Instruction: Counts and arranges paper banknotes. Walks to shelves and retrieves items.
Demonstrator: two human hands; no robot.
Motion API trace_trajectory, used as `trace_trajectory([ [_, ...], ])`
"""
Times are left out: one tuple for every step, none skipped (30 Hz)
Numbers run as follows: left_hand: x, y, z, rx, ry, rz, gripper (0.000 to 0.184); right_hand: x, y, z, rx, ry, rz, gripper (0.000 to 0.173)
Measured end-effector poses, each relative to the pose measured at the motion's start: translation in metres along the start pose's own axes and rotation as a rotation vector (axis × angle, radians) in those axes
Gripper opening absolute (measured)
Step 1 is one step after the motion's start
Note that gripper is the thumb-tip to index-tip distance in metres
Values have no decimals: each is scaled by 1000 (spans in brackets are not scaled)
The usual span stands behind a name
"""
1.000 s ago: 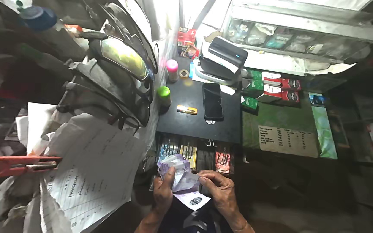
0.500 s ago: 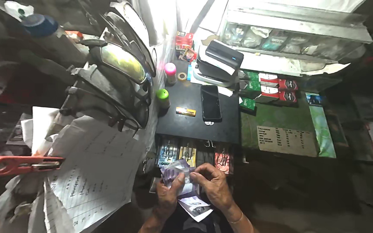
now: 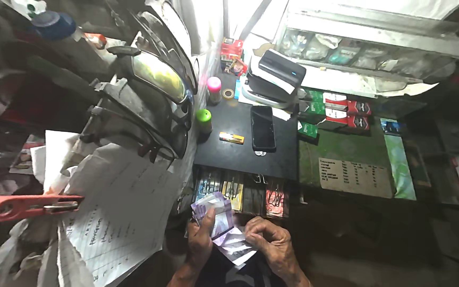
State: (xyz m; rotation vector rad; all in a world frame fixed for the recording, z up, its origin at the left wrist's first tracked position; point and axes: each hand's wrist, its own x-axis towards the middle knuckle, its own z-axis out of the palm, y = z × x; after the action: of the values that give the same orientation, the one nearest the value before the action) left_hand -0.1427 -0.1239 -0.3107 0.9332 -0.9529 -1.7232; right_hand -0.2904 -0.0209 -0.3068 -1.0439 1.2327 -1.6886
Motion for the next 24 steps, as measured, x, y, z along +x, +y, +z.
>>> trace_trajectory([
  [0,1,2,2,13,0,20,0,1,-2,3,-29,-1,14],
  [-1,3,4,24,34,7,18,1,1,-4,-5,-46,8,17],
  [-2,4,6,55,48,17,15,4,-1,-5,-23,-39,31,20],
  [-3,5,8,92,63,29,13,8,-3,-4,-64,-6,68,20],
  [-4,5,11,111,66,35,12,14,-7,0,-109,46,116,16],
  [-7,6,13,124,49,36,13,22,-11,4,-138,98,167,13],
  [-9,6,15,137,21,34,14,28,-13,8,-149,130,208,14],
  [-11,6,16,149,-10,33,14,32,-12,10,-145,145,219,14],
  [-12,7,16,156,-34,37,15,34,-10,12,-144,147,195,12],
  [-13,6,16,155,-41,43,16,35,-8,13,-143,139,153,9],
  [-12,6,15,150,-30,49,16,34,-7,13,-142,135,113,6],
  [-12,6,14,142,-8,53,14,32,-6,13,-143,131,79,5],
  [-11,6,13,132,16,53,11,30,-5,12,-138,125,50,4],
  [-10,6,11,114,34,47,11,27,-5,10,-122,112,28,5],
  [-8,5,8,98,35,35,14,23,-6,8,-103,92,15,5],
  [-6,3,4,71,20,19,16,20,-7,5,-86,67,11,6],
  [-5,1,0,37,0,5,18,16,-8,2,-68,38,12,7],
  [-3,0,-1,8,-11,-6,20,13,-8,-1,-55,5,11,7],
  [-2,-1,-1,-1,-15,-13,19,9,-9,-4,-47,-27,11,9],
  [-2,-1,-1,0,-22,-16,19,7,-9,-6,-42,-54,14,12],
  [-2,-1,-1,9,-21,-16,19,6,-9,-7,-45,-66,23,15],
  [-3,0,1,24,-15,-8,17,6,-10,-7,-55,-54,41,19],
  [-4,2,3,52,-1,6,15,8,-11,-6,-82,-18,71,20],
  [-6,3,6,93,11,26,13,12,-14,-2,-125,37,114,19],
])
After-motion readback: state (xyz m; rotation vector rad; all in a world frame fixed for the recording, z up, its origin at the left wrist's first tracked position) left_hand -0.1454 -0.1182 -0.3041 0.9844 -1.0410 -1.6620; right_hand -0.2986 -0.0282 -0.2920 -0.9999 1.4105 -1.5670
